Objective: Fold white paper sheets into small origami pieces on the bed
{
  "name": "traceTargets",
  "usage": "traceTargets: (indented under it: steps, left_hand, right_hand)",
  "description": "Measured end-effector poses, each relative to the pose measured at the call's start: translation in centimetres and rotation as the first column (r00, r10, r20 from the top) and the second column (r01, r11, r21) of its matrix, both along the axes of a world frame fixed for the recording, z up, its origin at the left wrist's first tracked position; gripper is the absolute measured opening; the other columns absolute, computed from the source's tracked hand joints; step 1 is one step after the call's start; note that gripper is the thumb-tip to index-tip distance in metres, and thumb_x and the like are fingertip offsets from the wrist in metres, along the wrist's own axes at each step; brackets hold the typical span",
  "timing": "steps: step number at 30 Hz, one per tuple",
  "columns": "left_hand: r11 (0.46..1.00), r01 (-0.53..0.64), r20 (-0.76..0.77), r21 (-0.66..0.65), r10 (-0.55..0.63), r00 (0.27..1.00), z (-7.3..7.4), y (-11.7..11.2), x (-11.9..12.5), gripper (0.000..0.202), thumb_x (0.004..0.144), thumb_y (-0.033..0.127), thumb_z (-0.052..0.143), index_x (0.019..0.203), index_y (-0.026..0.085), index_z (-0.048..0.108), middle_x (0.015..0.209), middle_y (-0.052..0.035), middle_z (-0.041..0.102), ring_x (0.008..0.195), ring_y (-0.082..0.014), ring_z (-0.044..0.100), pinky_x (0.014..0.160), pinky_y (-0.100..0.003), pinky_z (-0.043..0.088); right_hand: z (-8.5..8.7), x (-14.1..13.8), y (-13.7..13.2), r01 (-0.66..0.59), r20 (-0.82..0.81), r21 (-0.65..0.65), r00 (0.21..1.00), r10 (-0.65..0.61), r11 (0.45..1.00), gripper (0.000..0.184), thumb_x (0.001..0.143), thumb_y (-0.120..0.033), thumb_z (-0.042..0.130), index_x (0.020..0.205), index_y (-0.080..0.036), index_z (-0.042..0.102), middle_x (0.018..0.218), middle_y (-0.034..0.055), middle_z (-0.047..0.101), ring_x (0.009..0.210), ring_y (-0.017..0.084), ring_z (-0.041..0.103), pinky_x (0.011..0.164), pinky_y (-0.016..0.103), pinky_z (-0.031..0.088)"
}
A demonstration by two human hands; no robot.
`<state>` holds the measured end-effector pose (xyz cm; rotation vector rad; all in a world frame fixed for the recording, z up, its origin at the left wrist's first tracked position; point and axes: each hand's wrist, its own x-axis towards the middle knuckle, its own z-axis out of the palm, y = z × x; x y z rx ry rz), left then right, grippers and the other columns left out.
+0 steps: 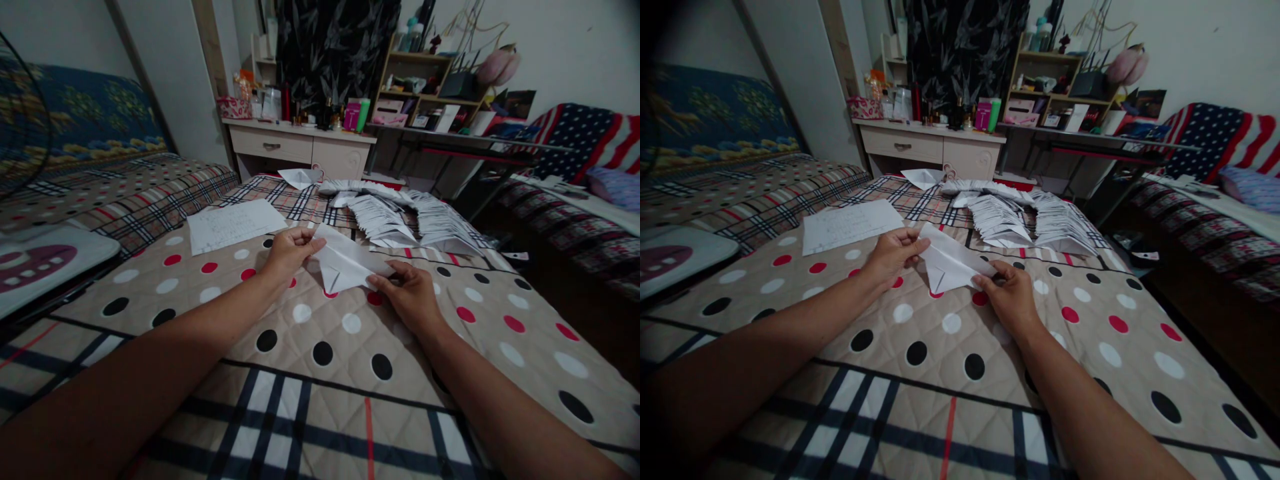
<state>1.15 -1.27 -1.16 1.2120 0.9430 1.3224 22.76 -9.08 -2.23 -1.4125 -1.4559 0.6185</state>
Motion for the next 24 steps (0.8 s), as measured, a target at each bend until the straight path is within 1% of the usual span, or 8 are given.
traceTargets:
  steps: [4,6,8,13,16,19,22,24]
  left_hand:
    - [0.952,0.063,-0.254,0.299,0.015,0.967,1.2,0.2,-0.8,0.019,0.055,0.019,0.08,0.069,0.015,0.068,0.069,-0.0007,0.067,0.063,-0.0122,0.059,0.062,-0.024,0.046]
    - [0.879,0.13,-0.426,0.458,0.089,0.901,1.8,0.1,-1.2,0.009,0.061,0.015,0.076,0.068,0.017,0.069,0.069,-0.0012,0.066,0.065,-0.0131,0.058,0.065,-0.025,0.046]
    - [0.787,0.219,-0.542,0.577,0.168,0.824,2.3,-0.2,-1.5,0.005,0.068,0.013,0.07,0.068,0.019,0.07,0.071,-0.0022,0.066,0.068,-0.0139,0.059,0.069,-0.027,0.045]
    - [0.624,0.337,-0.634,0.705,0.343,0.693,2.7,-0.2,-2.6,0.019,0.076,0.01,0.057,0.073,0.022,0.072,0.075,-0.0039,0.068,0.08,-0.0174,0.06,0.08,-0.032,0.044]
    - [0.552,0.433,-0.677,0.713,0.381,0.63,2.2,0.3,-3.2,0.025,0.076,0.008,0.053,0.078,0.022,0.073,0.08,-0.0044,0.069,0.087,-0.0187,0.06,0.082,-0.033,0.043]
    - [0.506,0.561,-0.753,0.656,0.387,0.532,1.2,1.3,-3.7,0.025,0.075,0.006,0.054,0.077,0.021,0.073,0.081,-0.0045,0.07,0.085,-0.0181,0.061,0.075,-0.03,0.043]
    - [0.528,0.671,-0.853,0.52,0.364,0.374,0.4,2.1,-4.0,0.022,0.071,0.003,0.055,0.065,0.019,0.069,0.071,-0.0031,0.066,0.077,-0.0166,0.06,0.071,-0.029,0.041]
    - [0.545,0.688,-0.873,0.48,0.374,0.313,0.3,2.2,-3.9,0.023,0.07,0.001,0.054,0.062,0.018,0.067,0.068,-0.0027,0.064,0.074,-0.0161,0.059,0.071,-0.029,0.041]
  right_hand:
    - [0.2,0.6,-0.1,0.104,0.057,0.268,0.991,-0.123,0.958,0.005,0.074,-0.024,0.07,0.077,-0.02,0.07,0.078,0.0031,0.07,0.073,0.019,0.064,0.07,0.031,0.05]
    - [0.4,0.8,-0.2,0.092,0.113,0.378,0.983,-0.145,0.921,0.003,0.075,-0.018,0.068,0.076,-0.021,0.069,0.077,0.0028,0.069,0.074,0.019,0.064,0.072,0.032,0.051]
    - [0.7,0.9,-0.4,0.063,0.18,0.479,0.969,-0.168,0.875,0.01,0.075,-0.012,0.065,0.077,-0.021,0.068,0.077,0.0023,0.068,0.075,0.019,0.063,0.073,0.032,0.051]
    - [1.3,0.9,-0.5,-0.024,0.315,0.633,0.921,-0.229,0.774,0.023,0.076,-0.004,0.058,0.082,-0.022,0.072,0.083,0.0039,0.067,0.081,0.019,0.063,0.074,0.032,0.05]
    - [1.3,1.1,-0.2,-0.095,0.422,0.616,0.879,-0.225,0.782,0.025,0.078,-0.004,0.055,0.078,-0.021,0.073,0.079,0.0038,0.067,0.077,0.018,0.062,0.071,0.031,0.048]
    - [0.8,1.4,0.2,-0.159,0.581,0.49,0.792,-0.186,0.857,0.028,0.075,-0.002,0.054,0.072,-0.021,0.073,0.073,0.0033,0.067,0.072,0.018,0.061,0.065,0.029,0.045]
    - [0.4,1.7,0.4,-0.161,0.697,0.333,0.706,-0.127,0.929,0.029,0.07,0.001,0.054,0.07,-0.02,0.074,0.073,0.0032,0.067,0.071,0.017,0.061,0.06,0.027,0.042]
    - [0.2,1.8,0.5,-0.148,0.719,0.273,0.688,-0.099,0.951,0.03,0.066,0.002,0.053,0.071,-0.02,0.074,0.076,0.0031,0.068,0.072,0.017,0.061,0.06,0.026,0.042]
